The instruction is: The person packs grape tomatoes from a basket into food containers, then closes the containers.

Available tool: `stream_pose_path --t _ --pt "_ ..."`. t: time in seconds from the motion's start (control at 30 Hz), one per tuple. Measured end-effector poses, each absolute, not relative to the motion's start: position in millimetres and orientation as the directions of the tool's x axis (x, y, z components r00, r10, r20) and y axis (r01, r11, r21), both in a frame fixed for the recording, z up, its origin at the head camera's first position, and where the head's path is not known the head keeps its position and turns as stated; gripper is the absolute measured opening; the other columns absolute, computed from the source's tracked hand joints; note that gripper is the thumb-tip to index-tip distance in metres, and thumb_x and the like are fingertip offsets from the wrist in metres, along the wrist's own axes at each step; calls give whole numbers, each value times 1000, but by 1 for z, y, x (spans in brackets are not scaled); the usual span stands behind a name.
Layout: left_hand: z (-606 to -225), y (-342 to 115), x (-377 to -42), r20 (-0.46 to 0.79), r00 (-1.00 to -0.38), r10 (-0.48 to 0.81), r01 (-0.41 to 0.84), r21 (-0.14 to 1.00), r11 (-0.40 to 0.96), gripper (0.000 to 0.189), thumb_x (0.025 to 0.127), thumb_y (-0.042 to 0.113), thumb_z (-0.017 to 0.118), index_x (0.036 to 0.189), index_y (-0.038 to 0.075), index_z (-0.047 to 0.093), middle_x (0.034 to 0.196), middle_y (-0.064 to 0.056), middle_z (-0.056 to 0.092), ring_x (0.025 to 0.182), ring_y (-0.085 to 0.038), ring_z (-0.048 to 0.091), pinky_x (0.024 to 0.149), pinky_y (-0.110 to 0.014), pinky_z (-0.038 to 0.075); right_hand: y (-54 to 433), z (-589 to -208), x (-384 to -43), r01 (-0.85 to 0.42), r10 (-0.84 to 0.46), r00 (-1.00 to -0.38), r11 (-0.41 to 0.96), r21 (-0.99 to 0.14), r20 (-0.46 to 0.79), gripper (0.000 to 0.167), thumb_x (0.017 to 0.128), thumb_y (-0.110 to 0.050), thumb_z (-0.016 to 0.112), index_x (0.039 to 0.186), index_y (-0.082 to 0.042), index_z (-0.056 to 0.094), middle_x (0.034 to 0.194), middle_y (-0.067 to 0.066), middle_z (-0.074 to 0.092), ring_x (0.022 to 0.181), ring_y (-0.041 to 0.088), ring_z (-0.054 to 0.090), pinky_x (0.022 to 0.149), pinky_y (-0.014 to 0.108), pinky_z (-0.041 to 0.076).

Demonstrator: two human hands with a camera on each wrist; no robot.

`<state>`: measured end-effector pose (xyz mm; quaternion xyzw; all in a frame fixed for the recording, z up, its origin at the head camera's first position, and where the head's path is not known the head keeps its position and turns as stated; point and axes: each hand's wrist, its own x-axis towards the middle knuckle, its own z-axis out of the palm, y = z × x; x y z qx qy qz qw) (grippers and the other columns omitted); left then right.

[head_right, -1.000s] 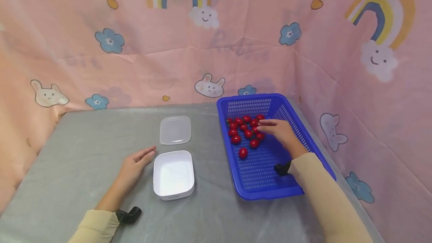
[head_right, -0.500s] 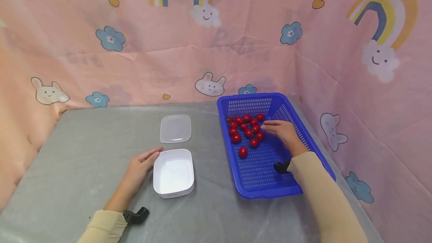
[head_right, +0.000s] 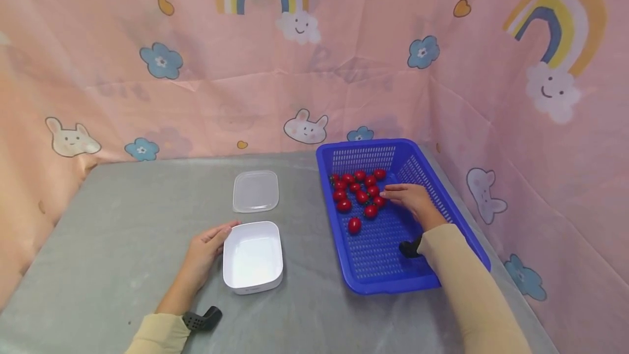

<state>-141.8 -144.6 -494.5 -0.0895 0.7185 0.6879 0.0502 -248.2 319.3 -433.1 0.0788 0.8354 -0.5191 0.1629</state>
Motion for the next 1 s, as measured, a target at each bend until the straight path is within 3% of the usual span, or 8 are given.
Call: stream_pose_path --t 0.1,0.17,0.33,0.47,0.57,0.7,0.8,1.0 --pt "-495 -144 -141 -184 -981 -56 -186 982 34 41 96 33 65 126 5 68 131 -9 67 123 -13 61 99 -25 52 320 -436 -249 298 -53 -939 373 -879 -340 65 94 -20 69 142 15 41 110 -6 72 86 -12 63 92 20 54" --pt "-494 -143 -141 -178 -982 -56 -181 983 44 41 96 34 64 125 6 69 131 -8 67 125 -16 61 101 -27 51 320 -437 -250 314 -56 -934 340 -887 -352 66 93 -17 70 142 16 40 104 -13 69 82 -13 63 85 15 55" --pt "-495 -143 -141 -184 -981 -59 -187 981 53 40 97 34 63 125 5 69 130 -8 67 124 -14 61 103 -31 51 316 -438 -249 343 -39 -920 399 -850 -389 68 93 -22 70 143 14 42 135 17 62 81 -13 62 99 28 50" --pt "-496 -144 -141 -190 -980 -56 -193 980 41 40 97 32 63 125 5 69 130 -9 68 115 -3 63 97 -23 52 313 -440 -249 333 -39 -916 479 -812 -399 67 94 -26 69 143 12 43 146 27 47 89 -7 65 110 41 41" --pt "-498 -145 -141 -192 -980 -53 -193 981 22 38 97 29 63 125 3 68 130 -10 68 109 4 64 93 -17 52 312 -442 -249 317 -50 -916 520 -793 -398 67 95 -29 68 143 11 44 147 29 45 114 18 67 112 46 39" --pt "-498 -146 -141 -197 -979 -58 -198 980 12 38 97 28 63 125 2 68 129 -10 68 106 5 64 90 -16 52 310 -443 -248 309 -54 -913 557 -771 -404 65 95 -31 67 142 9 46 147 29 45 135 39 49 113 48 39" --pt "-498 -146 -141 -204 -977 -65 -205 979 9 38 97 28 63 124 2 68 129 -11 68 105 5 65 89 -16 52 308 -442 -248 308 -46 -914 568 -764 -403 64 95 -30 68 140 9 48 146 29 48 129 35 57 111 47 42" --pt "-498 -144 -142 -199 -977 -76 -200 980 4 36 97 24 62 122 0 69 126 -11 69 104 4 65 88 -16 53 308 -440 -249 295 -48 -920 572 -765 -390 64 92 -29 72 138 10 51 143 28 51 107 11 69 105 41 47"
